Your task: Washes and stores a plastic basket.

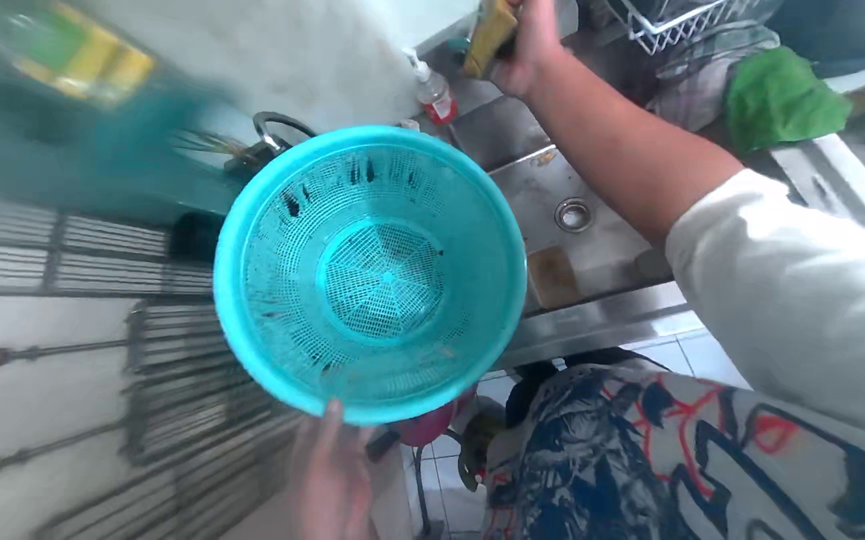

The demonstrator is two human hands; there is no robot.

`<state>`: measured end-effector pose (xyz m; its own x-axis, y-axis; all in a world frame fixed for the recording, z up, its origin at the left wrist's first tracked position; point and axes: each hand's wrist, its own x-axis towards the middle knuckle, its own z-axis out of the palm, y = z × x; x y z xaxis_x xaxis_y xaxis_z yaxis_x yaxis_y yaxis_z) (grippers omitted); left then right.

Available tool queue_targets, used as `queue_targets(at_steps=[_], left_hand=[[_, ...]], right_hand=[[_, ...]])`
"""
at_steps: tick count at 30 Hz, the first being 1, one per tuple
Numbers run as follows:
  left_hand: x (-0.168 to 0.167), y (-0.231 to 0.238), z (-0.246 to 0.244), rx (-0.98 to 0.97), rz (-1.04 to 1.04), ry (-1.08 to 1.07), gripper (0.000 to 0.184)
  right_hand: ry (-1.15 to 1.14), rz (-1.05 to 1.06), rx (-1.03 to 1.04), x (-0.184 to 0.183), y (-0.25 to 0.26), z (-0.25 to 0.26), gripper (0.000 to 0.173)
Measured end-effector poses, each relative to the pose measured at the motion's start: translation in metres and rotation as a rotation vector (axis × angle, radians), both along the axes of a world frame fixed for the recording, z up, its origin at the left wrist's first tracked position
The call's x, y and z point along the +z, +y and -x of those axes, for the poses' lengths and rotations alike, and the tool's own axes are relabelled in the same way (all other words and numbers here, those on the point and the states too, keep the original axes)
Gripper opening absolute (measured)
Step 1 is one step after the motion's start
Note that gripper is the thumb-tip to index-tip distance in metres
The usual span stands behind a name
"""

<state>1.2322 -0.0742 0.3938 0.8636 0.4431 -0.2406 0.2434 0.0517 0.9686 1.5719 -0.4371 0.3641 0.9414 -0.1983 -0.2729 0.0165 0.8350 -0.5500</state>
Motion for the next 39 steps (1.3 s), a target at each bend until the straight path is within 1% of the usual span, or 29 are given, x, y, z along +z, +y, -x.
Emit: queue_targets(at_steps=[2,5,9,13,15,17,19,20,23,25,28,29,31,33,35,36,37,39], left_hand=[[0.003,-0.013,-0.001,-0.013,0.003,0.006,0.019],[0.004,-0.026,-0.005,-0.081,0.052,-0.002,0.02],[0.002,-0.045,-0.018,-0.215,0.107,-0.001,0.02],[-0.001,-0.069,-0.03,-0.328,0.169,0.064,0.02],[-0.006,-0.079,-0.034,-0.379,0.223,0.095,0.022],[-0.012,-0.091,-0.039,-0.406,0.272,0.139,0.022],[-0.02,-0.106,-0.044,-0.421,0.281,0.179,0.021],[-0.023,-0.113,-0.047,-0.424,0.275,0.2,0.021],[-0.035,-0.137,-0.061,-0.417,0.23,0.285,0.024],[-0.049,-0.154,-0.075,-0.408,0.201,0.341,0.031],[-0.077,-0.178,-0.095,-0.395,0.122,0.423,0.041],[-0.085,-0.188,-0.102,-0.392,0.096,0.444,0.042],[-0.1,-0.205,-0.112,-0.385,0.057,0.443,0.038],[-0.111,-0.222,-0.117,-0.389,-0.002,0.418,0.033],[-0.124,-0.235,-0.122,-0.375,-0.077,0.407,0.03],[-0.132,-0.239,-0.125,-0.36,-0.102,0.407,0.031],[-0.14,-0.241,-0.128,-0.346,-0.122,0.407,0.035],[-0.158,-0.24,-0.132,-0.336,-0.16,0.414,0.05]], right_hand=[[-0.004,-0.008,0.042,0.015,0.003,-0.016,0.044],[0.035,-0.005,0.09,0.029,0.004,-0.028,0.039],[0.095,0.135,0.149,0.034,-0.002,-0.025,0.036],[0.13,0.244,0.183,0.037,-0.011,0.006,0.027],[0.13,0.284,0.195,0.04,-0.02,0.025,0.026],[0.129,0.307,0.193,0.044,-0.03,0.042,0.025],[0.139,0.362,0.189,0.048,-0.042,0.057,0.022],[0.139,0.381,0.185,0.044,-0.05,0.061,0.022],[0.103,0.48,0.21,0.022,-0.079,0.079,0.021],[0.147,0.654,0.247,0.011,-0.1,0.098,0.022],[0.21,0.922,0.352,-0.015,-0.124,0.139,0.025],[0.214,1.007,0.397,-0.025,-0.131,0.153,0.024],[0.204,1.189,0.517,-0.055,-0.145,0.171,0.027],[0.232,1.343,0.638,-0.089,-0.155,0.181,0.035],[0.311,1.492,0.755,-0.114,-0.16,0.184,0.057],[0.335,1.578,0.79,-0.127,-0.164,0.182,0.065],[0.335,1.666,0.795,-0.141,-0.169,0.178,0.068],[0.327,1.806,0.792,-0.16,-0.176,0.169,0.065]])
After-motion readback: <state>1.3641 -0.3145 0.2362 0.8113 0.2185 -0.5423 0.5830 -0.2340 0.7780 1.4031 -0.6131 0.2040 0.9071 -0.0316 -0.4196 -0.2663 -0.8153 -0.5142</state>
